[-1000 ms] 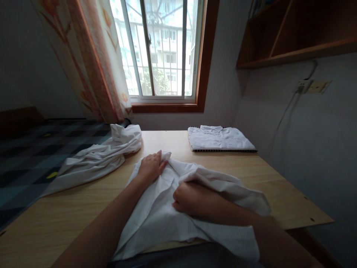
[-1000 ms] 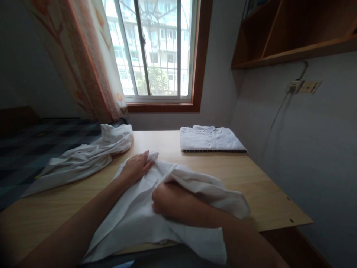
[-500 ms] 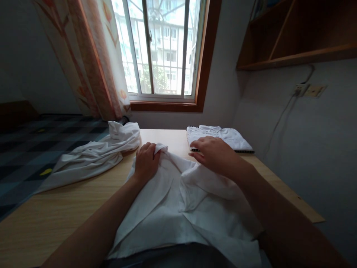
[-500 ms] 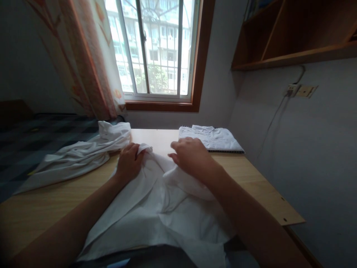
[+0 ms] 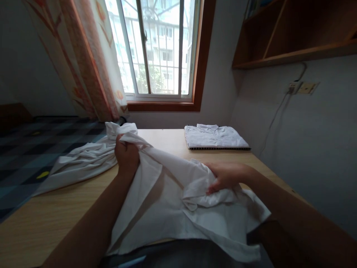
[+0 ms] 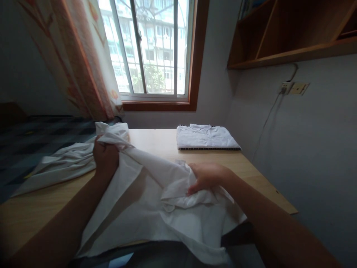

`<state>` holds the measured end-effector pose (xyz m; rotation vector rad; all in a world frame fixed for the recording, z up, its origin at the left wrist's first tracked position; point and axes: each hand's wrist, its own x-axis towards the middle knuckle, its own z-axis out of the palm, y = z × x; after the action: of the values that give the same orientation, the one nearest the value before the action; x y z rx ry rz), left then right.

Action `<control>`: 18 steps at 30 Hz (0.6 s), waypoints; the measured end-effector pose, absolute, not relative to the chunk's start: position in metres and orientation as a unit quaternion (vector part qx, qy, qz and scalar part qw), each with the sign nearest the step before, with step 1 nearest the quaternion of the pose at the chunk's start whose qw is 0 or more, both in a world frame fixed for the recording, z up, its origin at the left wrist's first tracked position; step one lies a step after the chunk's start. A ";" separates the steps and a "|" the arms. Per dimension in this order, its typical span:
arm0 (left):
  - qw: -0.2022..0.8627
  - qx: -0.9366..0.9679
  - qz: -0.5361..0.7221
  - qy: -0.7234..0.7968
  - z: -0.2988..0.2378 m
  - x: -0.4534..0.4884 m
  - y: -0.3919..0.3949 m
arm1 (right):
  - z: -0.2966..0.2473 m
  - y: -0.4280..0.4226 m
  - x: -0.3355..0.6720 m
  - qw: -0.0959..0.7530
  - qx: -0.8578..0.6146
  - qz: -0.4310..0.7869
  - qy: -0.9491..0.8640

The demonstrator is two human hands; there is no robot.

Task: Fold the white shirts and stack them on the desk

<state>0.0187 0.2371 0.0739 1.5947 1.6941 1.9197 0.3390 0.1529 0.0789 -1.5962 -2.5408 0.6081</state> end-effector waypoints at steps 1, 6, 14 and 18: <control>0.067 0.513 0.656 0.550 0.078 0.018 0.237 | 0.080 0.154 0.340 0.047 -0.521 0.199 -0.829; 0.072 0.489 0.706 0.507 0.106 0.012 0.243 | 0.090 0.163 0.348 0.130 -0.540 0.214 -0.804; 0.085 0.418 0.770 0.474 0.161 -0.023 0.250 | 0.116 0.192 0.364 0.508 -0.551 0.157 -0.643; -0.012 0.373 0.749 0.547 0.164 -0.070 0.263 | 0.127 0.212 0.393 0.680 -0.508 0.131 -0.513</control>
<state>-0.0698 0.2629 0.1637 1.1824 1.7315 2.3727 0.3927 0.2124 0.1267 -1.1405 -1.1508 0.2931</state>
